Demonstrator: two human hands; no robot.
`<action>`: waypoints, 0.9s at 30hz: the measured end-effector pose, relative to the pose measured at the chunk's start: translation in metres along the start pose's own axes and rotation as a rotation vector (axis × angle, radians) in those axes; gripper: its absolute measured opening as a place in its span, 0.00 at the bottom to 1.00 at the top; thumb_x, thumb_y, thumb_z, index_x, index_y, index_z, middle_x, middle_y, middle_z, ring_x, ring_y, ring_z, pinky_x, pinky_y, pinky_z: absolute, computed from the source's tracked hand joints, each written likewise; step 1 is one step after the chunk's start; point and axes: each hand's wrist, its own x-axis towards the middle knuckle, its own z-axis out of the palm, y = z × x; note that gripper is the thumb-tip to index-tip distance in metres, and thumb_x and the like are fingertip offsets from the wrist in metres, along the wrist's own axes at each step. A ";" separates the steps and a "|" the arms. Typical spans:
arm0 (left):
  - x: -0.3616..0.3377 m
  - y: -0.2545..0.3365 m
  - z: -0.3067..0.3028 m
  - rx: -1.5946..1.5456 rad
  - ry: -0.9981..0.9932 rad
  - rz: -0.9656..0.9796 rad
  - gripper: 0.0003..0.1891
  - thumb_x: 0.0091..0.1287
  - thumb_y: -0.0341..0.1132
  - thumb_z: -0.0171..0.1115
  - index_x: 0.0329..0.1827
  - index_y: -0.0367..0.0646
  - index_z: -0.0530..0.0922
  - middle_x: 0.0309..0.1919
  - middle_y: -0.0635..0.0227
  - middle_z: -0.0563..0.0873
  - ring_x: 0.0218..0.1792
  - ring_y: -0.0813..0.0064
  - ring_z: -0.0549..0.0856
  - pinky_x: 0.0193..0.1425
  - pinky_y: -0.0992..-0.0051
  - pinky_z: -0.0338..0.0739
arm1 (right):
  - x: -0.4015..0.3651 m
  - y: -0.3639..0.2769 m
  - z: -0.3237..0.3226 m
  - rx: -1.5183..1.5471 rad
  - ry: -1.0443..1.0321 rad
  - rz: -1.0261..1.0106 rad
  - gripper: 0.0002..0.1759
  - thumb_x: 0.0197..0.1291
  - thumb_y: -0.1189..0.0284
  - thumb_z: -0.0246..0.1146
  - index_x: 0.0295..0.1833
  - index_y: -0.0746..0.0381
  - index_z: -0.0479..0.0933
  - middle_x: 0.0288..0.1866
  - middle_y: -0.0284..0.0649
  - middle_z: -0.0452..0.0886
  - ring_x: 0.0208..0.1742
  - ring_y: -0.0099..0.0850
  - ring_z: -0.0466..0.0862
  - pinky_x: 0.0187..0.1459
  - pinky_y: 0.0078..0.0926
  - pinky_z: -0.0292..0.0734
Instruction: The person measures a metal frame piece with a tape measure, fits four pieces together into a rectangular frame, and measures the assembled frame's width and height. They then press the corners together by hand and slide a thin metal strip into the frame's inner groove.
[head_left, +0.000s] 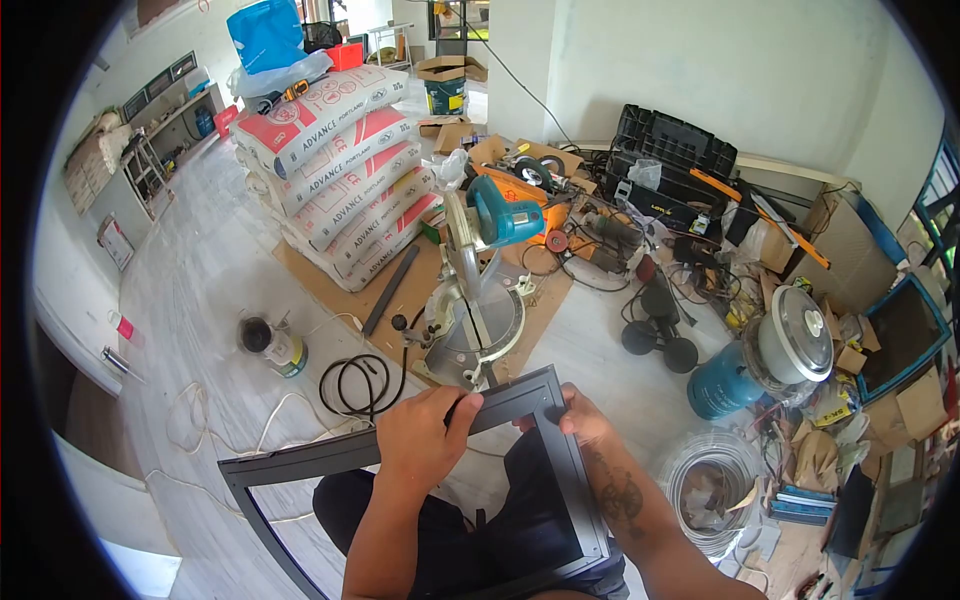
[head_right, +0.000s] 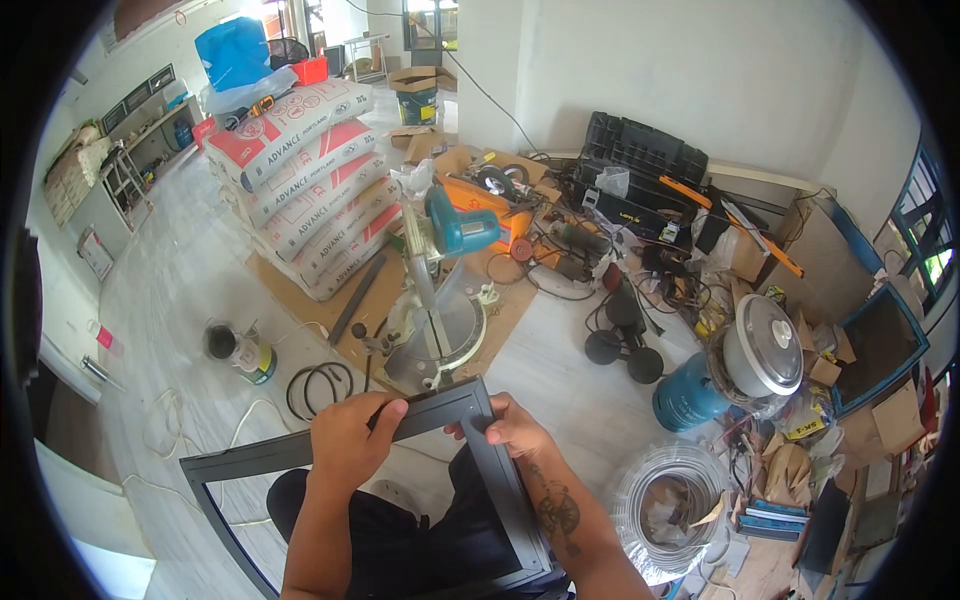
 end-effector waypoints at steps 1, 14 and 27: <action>-0.001 -0.001 0.001 0.001 0.001 0.003 0.15 0.66 0.48 0.64 0.33 0.44 0.83 0.25 0.62 0.85 0.25 0.55 0.84 0.28 0.62 0.75 | 0.000 0.000 -0.001 -0.001 0.000 -0.003 0.49 0.32 0.47 0.81 0.55 0.73 0.78 0.48 0.53 0.84 0.49 0.40 0.84 0.56 0.34 0.77; -0.017 -0.057 0.028 0.083 0.046 -0.091 0.20 0.59 0.51 0.70 0.39 0.40 0.84 0.31 0.59 0.87 0.34 0.56 0.86 0.38 0.62 0.78 | 0.011 0.007 0.024 -0.223 0.192 0.180 0.25 0.61 0.65 0.70 0.58 0.71 0.77 0.46 0.39 0.83 0.45 0.25 0.80 0.48 0.25 0.75; -0.041 -0.088 0.017 0.064 0.159 -0.147 0.20 0.59 0.50 0.70 0.41 0.40 0.86 0.29 0.58 0.86 0.32 0.58 0.85 0.38 0.65 0.77 | 0.014 0.016 0.038 -0.566 0.164 0.178 0.31 0.64 0.65 0.68 0.65 0.74 0.70 0.57 0.46 0.81 0.57 0.30 0.79 0.58 0.26 0.74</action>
